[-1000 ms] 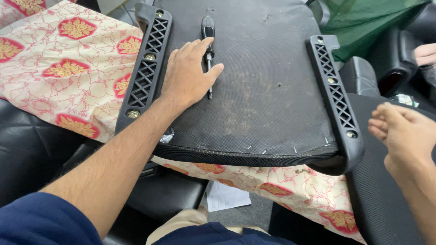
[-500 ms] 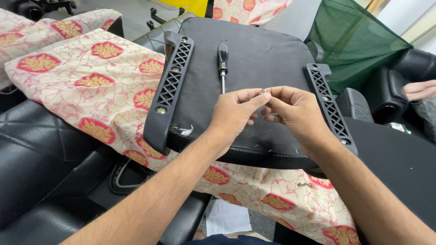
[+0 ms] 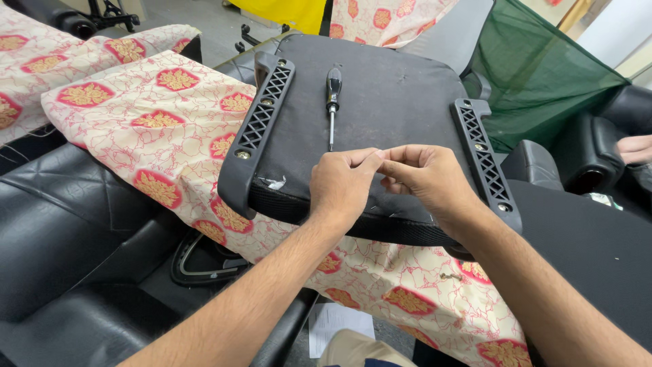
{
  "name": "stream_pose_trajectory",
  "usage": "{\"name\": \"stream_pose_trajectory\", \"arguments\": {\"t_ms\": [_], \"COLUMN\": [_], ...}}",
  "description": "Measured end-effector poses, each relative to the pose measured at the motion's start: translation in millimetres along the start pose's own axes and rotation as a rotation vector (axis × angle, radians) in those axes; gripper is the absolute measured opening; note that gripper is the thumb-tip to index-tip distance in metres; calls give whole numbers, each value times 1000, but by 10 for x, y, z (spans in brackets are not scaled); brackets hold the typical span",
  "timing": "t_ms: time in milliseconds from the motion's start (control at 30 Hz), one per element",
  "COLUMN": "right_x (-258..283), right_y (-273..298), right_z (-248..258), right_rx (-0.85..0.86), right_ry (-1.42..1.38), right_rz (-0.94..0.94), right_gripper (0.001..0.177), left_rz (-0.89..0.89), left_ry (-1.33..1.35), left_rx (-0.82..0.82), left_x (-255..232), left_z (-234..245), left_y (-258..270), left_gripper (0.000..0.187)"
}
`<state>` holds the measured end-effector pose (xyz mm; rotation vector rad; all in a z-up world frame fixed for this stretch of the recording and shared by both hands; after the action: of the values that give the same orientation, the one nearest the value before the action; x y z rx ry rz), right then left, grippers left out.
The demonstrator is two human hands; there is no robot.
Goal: The person uses a screwdriver to unscrew bolts from the plastic mounting brackets on the underside of an office chair seat, removing the screws by hand and placing them on the seat surface. They work on one bracket and then move to the second bracket, continuing to loosen and remove fasteners.
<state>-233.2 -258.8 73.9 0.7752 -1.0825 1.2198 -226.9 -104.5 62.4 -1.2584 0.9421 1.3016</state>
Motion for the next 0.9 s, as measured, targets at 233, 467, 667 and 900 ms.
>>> {"name": "stream_pose_trajectory", "arguments": {"t_ms": [233,467,667,900], "right_x": [-96,-254,-283,-359], "right_y": [-447,-732,-733,-793], "right_z": [270,556,590,562], "right_rx": [85,107,86,53], "right_ry": [179,476,413,376], "right_rz": [171,436,607,614], "right_gripper": [27,21,15,14], "left_rz": [21,44,-66,-147], "left_ry": [-93,-176,-343,-516], "left_rx": [-117,-173,-205,-260], "left_x": [8,-5,-60,-106], "left_z": [-146,-408,-597,-540], "left_y": [-204,-276,-240,-297], "left_gripper": [31,28,30,27]}}
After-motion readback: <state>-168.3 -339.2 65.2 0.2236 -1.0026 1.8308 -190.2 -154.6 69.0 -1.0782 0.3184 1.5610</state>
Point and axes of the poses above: each hand's wrist, its own y-axis away from the middle knuckle, its own z-axis out of the back of the hand, x = y × z, the point moved 9 cm from there along -y, towards the middle knuckle, and after that the axes turned 13 degrees about -x, right-handed, at the moved point
